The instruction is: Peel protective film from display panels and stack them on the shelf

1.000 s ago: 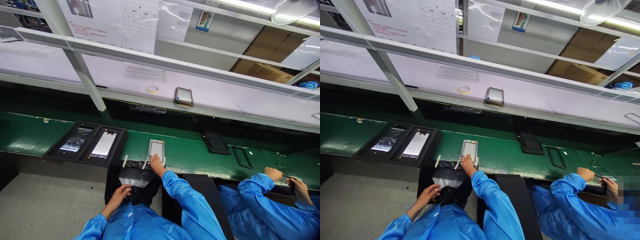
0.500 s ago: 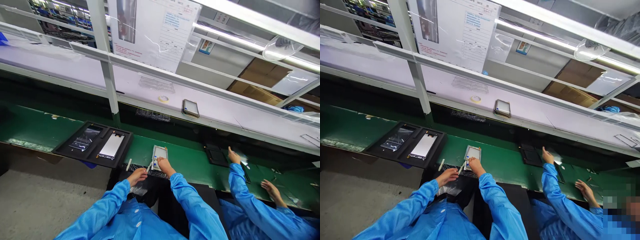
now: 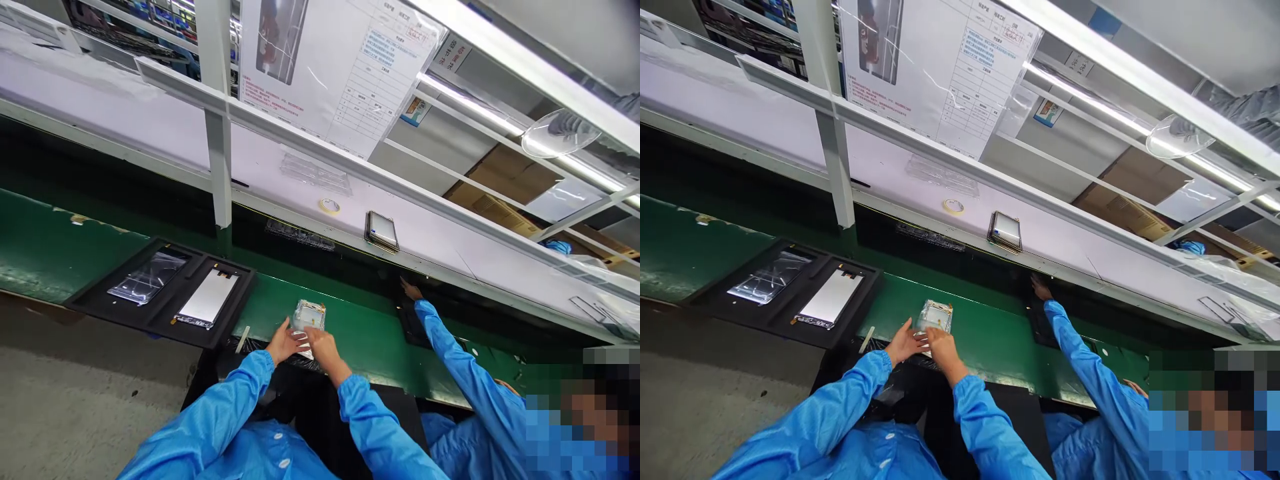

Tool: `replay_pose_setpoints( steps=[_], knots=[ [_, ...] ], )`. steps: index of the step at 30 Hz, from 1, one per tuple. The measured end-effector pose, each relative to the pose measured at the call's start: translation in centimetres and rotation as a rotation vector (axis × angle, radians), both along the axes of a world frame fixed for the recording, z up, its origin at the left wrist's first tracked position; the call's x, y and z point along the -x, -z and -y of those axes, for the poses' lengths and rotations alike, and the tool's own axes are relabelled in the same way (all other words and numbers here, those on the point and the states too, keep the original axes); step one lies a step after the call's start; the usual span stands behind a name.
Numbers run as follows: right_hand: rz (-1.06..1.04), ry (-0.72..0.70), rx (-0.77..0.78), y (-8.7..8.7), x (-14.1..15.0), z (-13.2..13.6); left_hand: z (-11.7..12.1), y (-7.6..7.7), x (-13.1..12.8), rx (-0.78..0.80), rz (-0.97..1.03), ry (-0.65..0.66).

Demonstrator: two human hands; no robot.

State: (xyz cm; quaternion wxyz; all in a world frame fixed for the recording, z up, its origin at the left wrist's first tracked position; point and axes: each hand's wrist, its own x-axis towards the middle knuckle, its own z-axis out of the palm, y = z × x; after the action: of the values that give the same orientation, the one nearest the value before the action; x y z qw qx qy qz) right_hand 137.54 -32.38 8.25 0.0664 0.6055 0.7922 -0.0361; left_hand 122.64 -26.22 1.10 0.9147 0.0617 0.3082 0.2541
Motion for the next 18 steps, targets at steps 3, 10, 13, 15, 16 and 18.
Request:
replay_pose_setpoints(
  steps=[3, 10, 13, 15, 16, 18],
  knots=[
    [-0.208, -0.053, -0.036, 0.8, 1.7, 3.3, 0.1, -1.3, 0.9, 0.006, 0.099, 0.025],
    [-0.611, 0.076, -0.001, 0.6, 4.2, 6.1, 3.3, -3.2, 5.1, -0.016, 0.201, 0.091],
    [-0.604, 0.016, 0.059, 0.1, 5.2, 6.4, 4.4, -3.9, 6.7, -0.024, 0.179, 0.113],
    [-0.597, -0.020, 0.072, -0.4, 6.0, 6.9, 4.9, -4.4, 7.4, -0.036, 0.156, 0.131],
    [-0.597, -0.044, 0.075, -0.6, 6.5, 7.2, 5.2, -4.6, 7.8, -0.043, 0.145, 0.137],
    [-0.631, -0.083, 0.076, -0.9, 7.5, 7.8, 5.8, -5.0, 8.6, -0.053, 0.133, 0.137]
  ],
)
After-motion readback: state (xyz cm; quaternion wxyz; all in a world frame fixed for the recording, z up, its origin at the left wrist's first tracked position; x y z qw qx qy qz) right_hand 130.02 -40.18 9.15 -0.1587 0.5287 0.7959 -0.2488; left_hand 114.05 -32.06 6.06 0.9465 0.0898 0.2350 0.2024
